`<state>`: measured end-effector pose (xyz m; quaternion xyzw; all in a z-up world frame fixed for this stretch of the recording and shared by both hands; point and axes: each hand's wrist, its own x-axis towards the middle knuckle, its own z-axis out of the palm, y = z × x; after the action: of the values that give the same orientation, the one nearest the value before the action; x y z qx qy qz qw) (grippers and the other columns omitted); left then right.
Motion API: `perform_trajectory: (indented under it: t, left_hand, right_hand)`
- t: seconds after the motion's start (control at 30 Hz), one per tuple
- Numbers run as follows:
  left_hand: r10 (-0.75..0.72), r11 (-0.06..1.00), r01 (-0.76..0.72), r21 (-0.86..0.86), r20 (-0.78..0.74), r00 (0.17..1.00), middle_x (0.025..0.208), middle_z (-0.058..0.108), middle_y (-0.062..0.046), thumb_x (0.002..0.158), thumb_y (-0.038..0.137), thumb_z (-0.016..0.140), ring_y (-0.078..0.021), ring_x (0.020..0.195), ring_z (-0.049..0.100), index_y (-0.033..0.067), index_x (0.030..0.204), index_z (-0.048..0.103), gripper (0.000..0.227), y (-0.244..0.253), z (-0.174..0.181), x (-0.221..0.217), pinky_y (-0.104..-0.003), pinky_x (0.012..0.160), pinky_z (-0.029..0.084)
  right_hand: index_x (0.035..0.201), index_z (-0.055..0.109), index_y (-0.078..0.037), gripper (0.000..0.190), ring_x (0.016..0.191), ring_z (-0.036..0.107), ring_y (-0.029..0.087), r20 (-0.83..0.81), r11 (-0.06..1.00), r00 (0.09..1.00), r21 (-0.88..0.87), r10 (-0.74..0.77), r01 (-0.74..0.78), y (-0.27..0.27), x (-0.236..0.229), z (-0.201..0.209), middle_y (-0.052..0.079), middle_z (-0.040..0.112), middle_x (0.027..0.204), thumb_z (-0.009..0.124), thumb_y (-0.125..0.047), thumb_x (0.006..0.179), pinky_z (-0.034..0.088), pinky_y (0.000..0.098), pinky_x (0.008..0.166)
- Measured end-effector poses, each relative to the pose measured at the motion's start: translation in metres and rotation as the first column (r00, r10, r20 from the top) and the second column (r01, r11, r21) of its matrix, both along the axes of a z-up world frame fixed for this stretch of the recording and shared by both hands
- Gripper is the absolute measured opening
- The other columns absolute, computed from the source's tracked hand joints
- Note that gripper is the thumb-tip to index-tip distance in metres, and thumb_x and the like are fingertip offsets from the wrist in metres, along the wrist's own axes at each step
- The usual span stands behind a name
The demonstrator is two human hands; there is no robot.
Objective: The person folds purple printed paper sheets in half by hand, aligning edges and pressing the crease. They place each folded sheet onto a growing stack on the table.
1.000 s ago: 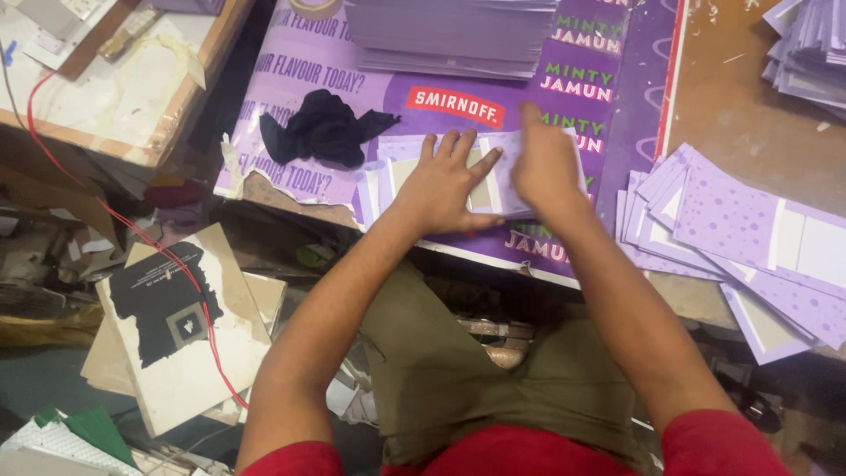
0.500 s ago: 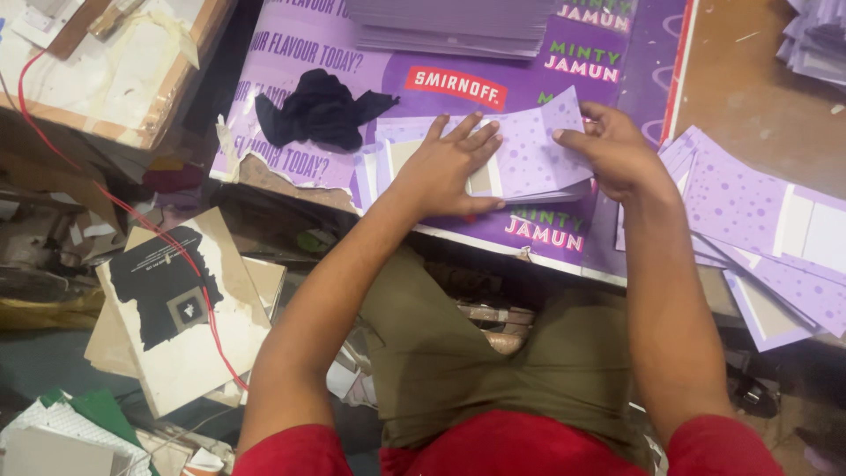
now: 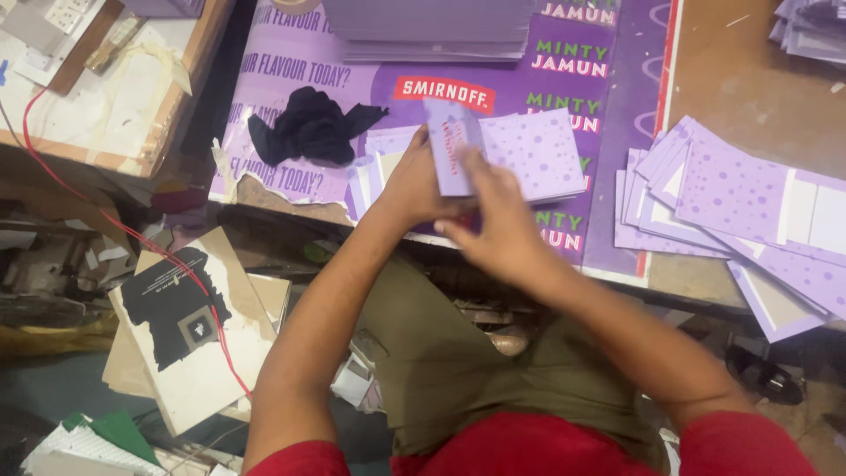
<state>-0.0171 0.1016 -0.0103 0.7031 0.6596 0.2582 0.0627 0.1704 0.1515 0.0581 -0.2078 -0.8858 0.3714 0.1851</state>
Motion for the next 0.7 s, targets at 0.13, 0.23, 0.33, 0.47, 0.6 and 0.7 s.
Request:
perform_trajectory:
  t: [0.13, 0.23, 0.33, 0.47, 0.6, 0.7]
  left_hand:
    - [0.1, 0.995, -0.1, -0.018, -0.039, 0.994, 0.135, 0.066, -0.019, 0.065, 0.053, 0.081, -0.0372, 0.134, 0.051, 0.0087, 0.131, 0.069, 0.08, -0.002, -0.007, 0.0, -0.064, 0.119, 0.028]
    - [0.16, 0.985, -0.164, -0.06, -0.073, 0.985, 0.128, 0.066, -0.022, 0.069, 0.061, 0.082, -0.0405, 0.139, 0.047, -0.0034, 0.122, 0.066, 0.085, 0.0, -0.005, 0.007, -0.062, 0.117, 0.027]
    - [0.079, 0.993, -0.077, 0.088, -0.021, 0.997, 0.138, 0.054, -0.034, 0.065, 0.072, 0.084, -0.0472, 0.131, 0.044, -0.0206, 0.137, 0.053, 0.122, 0.006, 0.003, 0.006, -0.061, 0.109, 0.027]
    - [0.047, 0.989, -0.048, -0.142, -0.013, 0.999, 0.149, 0.051, -0.025, 0.061, 0.065, 0.079, -0.0388, 0.142, 0.045, -0.0056, 0.147, 0.049, 0.115, 0.008, -0.002, -0.004, -0.053, 0.12, 0.028]
    - [0.006, 0.994, -0.003, -0.11, 0.033, 0.999, 0.158, 0.049, -0.021, 0.07, 0.06, 0.082, -0.0366, 0.148, 0.044, 0.0152, 0.147, 0.056, 0.093, 0.005, -0.011, -0.014, -0.049, 0.126, 0.029]
    - [-0.016, 1.0, 0.015, -0.019, -0.033, 0.999, 0.157, 0.049, -0.022, 0.07, 0.055, 0.086, -0.0377, 0.148, 0.043, 0.0124, 0.152, 0.05, 0.099, 0.006, -0.009, -0.016, -0.052, 0.125, 0.028]
  right_hand:
    - [0.155, 0.035, 0.004, 0.069, 0.141, 0.048, 0.043, -0.185, 0.977, 0.983, 0.202, -0.023, 0.061, -0.017, 0.004, -0.042, 0.031, 0.05, 0.151, 0.069, -0.02, 0.099, 0.041, 0.0501, 0.117]
    - [0.16, 0.036, -0.002, 0.064, 0.118, 0.059, 0.034, -0.115, 0.903, 0.938, -0.331, -0.327, 0.274, 0.0, 0.013, -0.06, 0.022, 0.06, 0.137, 0.055, -0.025, 0.104, 0.05, 0.0445, 0.104]
    - [0.156, 0.033, 0.001, 0.06, 0.123, 0.061, 0.027, -0.255, 0.618, 0.826, -0.774, -0.504, 0.138, 0.023, 0.013, -0.06, 0.015, 0.059, 0.137, 0.048, -0.027, 0.105, 0.055, 0.0397, 0.106]
    - [0.161, 0.029, -0.002, 0.069, 0.115, 0.064, 0.038, -0.084, 0.774, 0.918, -0.571, -0.387, 0.273, 0.008, 0.012, -0.06, 0.025, 0.059, 0.133, 0.055, -0.025, 0.101, 0.052, 0.0442, 0.098]
    - [0.155, 0.029, 0.007, 0.07, 0.144, 0.043, 0.05, -0.112, 0.944, 0.992, 0.318, -0.052, 0.085, -0.02, 0.004, -0.058, 0.035, 0.041, 0.154, 0.06, -0.027, 0.103, 0.037, 0.0527, 0.119]
    - [0.155, 0.034, 0.008, 0.062, 0.14, 0.048, 0.05, -0.102, 0.959, 0.99, 0.257, -0.095, 0.119, -0.016, 0.001, -0.055, 0.036, 0.047, 0.151, 0.057, -0.021, 0.106, 0.039, 0.0528, 0.117]
